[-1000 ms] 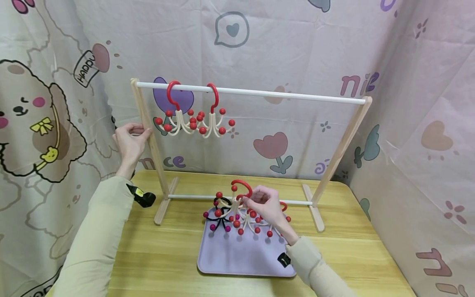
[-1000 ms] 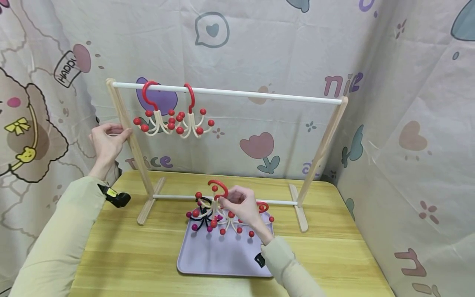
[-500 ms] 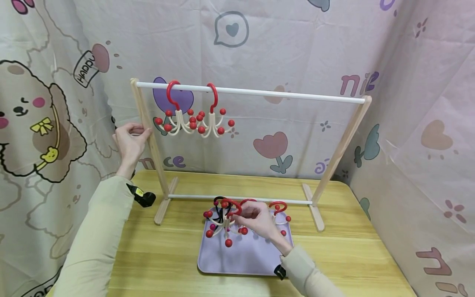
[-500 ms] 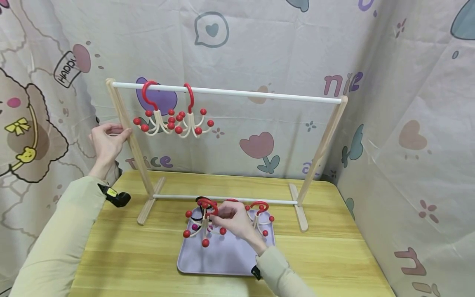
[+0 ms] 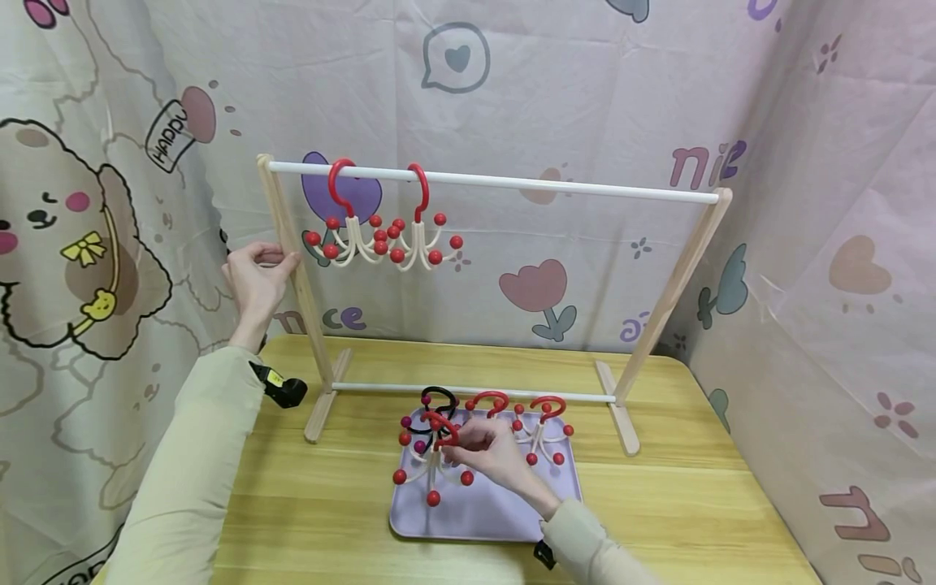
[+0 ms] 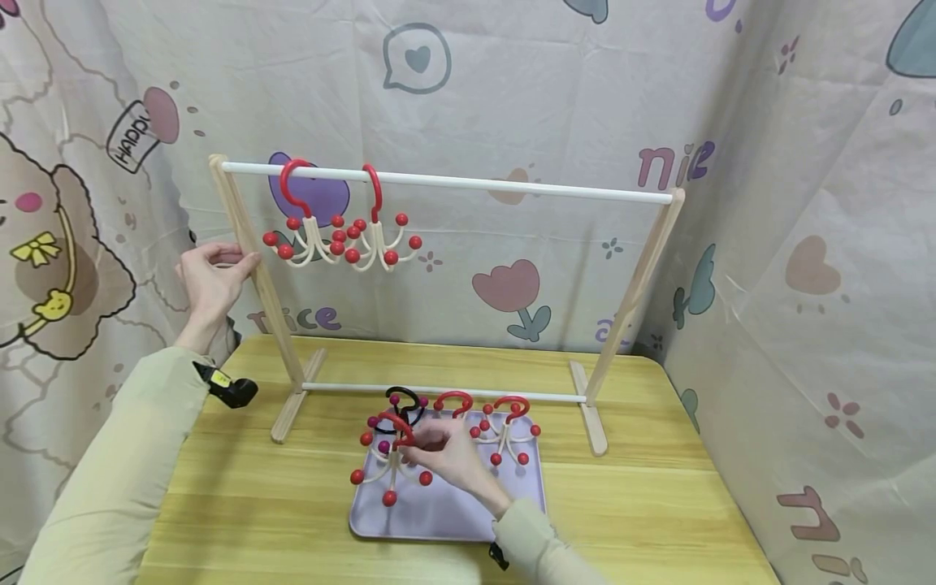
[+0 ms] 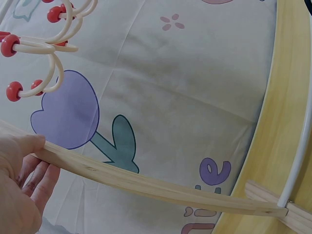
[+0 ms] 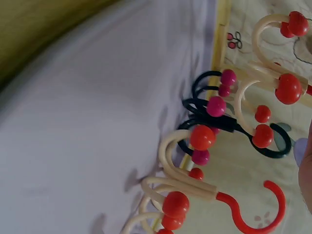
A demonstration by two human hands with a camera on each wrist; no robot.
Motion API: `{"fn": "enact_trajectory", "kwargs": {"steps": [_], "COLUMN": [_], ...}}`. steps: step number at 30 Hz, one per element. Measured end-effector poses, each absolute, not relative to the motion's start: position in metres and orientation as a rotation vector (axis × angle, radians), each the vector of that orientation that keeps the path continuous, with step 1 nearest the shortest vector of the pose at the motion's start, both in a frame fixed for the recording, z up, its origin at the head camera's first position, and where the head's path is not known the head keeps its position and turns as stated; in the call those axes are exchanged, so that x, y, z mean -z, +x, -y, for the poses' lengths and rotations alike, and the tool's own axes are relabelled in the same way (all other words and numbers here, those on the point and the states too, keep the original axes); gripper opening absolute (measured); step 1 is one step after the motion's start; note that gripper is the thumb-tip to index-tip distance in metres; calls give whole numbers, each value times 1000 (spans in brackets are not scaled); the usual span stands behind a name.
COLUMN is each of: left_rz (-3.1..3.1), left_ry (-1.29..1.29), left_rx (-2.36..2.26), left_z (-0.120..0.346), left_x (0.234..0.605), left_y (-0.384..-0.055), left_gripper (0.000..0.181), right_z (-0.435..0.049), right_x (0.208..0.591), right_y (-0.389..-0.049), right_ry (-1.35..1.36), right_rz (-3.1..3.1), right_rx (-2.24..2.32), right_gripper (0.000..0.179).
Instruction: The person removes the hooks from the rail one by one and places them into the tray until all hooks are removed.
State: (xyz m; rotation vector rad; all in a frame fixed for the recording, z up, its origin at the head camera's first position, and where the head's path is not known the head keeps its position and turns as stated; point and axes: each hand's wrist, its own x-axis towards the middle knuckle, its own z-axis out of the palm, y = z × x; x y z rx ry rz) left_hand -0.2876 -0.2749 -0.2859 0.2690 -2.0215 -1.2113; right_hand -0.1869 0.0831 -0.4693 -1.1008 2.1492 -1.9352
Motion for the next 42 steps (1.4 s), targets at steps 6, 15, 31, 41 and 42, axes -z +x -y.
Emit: {"fn": "enact_trajectory", "kwargs": {"steps": [6,15,31,41,42], "left_rz": [2026,2028,2025,2021,2019], "left_ry": [270,278,267,272,269], "left_rx": [1208,1216,1220,1223,1226], "left_z": [275,276,276,276,276], "left_x": [286,285,286,286,286], "left_y": [-288,-287,-288,-288,-288], "left_gripper": [31,34,33,32,32], "right_z": [-78,-75,-71,-69,-69], "right_x": [478,489,498,498,495], "right_y": [-184,-185,-185,-183,-182], "right_ry": [-1078,-1002,-966,-934,-929], "right_rz": [-2144,-2151,-2217,-2222,-2218], "right_rx": [1935,1926,1874,1854,1851], "right_gripper": [11,13,14,11,11]}}
